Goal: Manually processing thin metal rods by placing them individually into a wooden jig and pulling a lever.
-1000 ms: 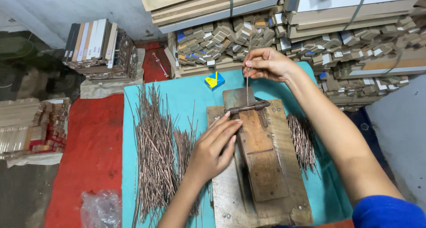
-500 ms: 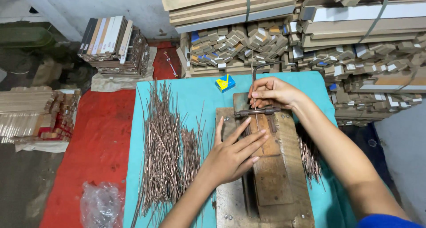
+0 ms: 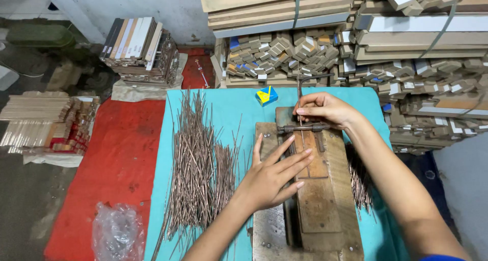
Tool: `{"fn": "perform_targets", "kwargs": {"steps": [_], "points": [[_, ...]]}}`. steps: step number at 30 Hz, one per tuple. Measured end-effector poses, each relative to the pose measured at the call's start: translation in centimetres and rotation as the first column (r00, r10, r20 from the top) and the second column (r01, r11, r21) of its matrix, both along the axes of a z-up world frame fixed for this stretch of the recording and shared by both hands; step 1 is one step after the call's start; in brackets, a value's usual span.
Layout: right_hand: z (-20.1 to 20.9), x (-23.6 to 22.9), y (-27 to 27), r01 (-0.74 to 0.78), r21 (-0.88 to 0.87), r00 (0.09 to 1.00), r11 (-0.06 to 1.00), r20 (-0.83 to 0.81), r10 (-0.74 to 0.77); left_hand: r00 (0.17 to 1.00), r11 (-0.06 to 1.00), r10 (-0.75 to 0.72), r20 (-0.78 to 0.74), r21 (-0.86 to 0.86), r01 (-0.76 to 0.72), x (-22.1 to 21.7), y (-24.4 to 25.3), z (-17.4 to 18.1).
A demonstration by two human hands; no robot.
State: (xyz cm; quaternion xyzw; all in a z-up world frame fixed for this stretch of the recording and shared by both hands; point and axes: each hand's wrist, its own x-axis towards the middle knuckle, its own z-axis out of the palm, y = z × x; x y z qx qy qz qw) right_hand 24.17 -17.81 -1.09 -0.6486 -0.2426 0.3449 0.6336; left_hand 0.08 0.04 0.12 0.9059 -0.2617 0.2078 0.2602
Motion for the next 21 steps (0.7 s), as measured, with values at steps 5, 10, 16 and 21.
{"fn": "perform_targets", "kwargs": {"steps": [5, 10, 16, 21], "points": [[1.5, 0.2, -0.4, 0.130, -0.091, 0.988, 0.987, 0.098, -0.121, 1.000, 0.999, 0.020, -0.002, 0.036, -0.020, 0.0, -0.1, 0.6], [-0.7, 3.3, -2.5, 0.468, -0.470, 0.786, 0.748, 0.609, -0.108, 1.000, 0.999, -0.001, -0.026, 0.053, 0.002, -0.2, 0.1, 1.0], [-3.2, 3.6, -1.0, 0.254, -0.762, 0.919, 0.596, 0.382, 0.096, 0.999, 0.997, 0.026, -0.021, 0.072, -0.025, -0.3, 0.0, 1.3], [-6.6, 6.7, -0.3, 0.257, -0.603, 0.951, 0.755, 0.018, -0.309, 0.999, 0.999, 0.030, -0.035, 0.030, -0.029, -0.4, 0.0, 1.5]]}}
